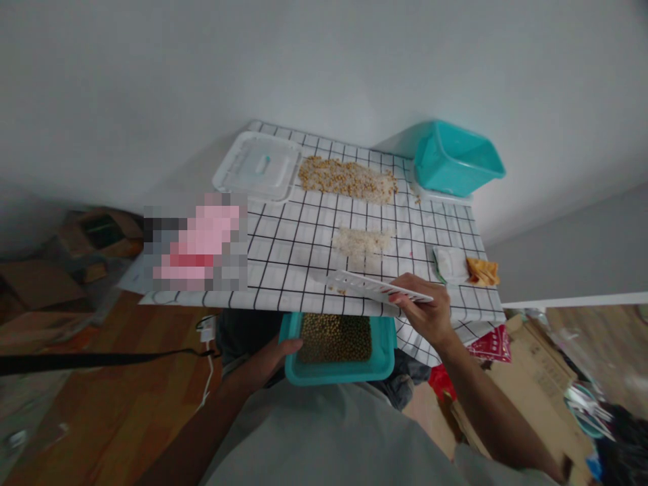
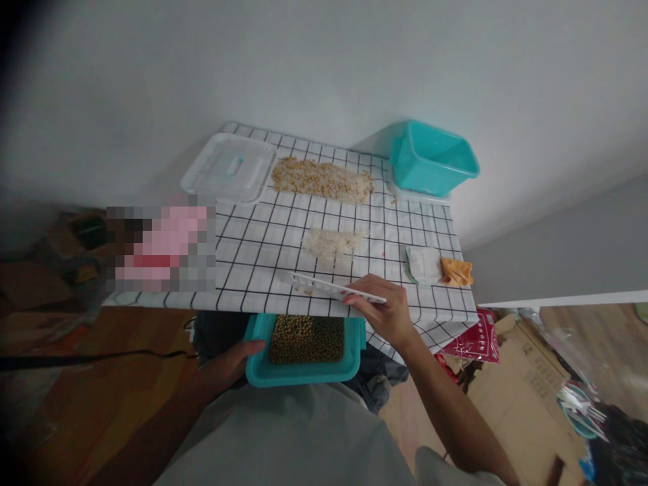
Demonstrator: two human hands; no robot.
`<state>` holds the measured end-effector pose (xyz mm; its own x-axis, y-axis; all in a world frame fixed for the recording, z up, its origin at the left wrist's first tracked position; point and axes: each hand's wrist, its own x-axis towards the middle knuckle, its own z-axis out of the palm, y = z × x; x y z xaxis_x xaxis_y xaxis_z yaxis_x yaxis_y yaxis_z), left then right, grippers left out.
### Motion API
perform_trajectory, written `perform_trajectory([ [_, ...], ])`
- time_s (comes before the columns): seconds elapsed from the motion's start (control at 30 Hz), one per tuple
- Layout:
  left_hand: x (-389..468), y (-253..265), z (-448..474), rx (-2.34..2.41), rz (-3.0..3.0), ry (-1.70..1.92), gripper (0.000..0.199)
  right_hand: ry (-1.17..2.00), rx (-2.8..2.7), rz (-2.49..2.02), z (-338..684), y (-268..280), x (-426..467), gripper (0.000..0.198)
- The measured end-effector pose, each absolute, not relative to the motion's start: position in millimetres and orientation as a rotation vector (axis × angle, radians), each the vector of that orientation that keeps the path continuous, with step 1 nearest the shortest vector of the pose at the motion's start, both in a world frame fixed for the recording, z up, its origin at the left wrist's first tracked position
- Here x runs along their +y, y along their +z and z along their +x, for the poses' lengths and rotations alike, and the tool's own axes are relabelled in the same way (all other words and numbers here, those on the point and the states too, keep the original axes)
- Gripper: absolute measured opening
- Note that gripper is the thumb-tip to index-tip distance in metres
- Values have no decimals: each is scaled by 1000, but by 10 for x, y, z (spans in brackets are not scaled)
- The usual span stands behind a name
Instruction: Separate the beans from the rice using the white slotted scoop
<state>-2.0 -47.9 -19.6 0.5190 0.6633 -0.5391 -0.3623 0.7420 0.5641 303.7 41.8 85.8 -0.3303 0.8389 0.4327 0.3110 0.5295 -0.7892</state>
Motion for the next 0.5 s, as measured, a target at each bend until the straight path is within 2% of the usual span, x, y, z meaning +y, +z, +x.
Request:
perform_trajectory([
  [0.23,-474,-173,35,798,381,637,57,761,-1935,-859,3027,865,259,22],
  [0.5,-460,-129,68,820,395,623,55,730,-1903,-895,3027,874,290,15],
])
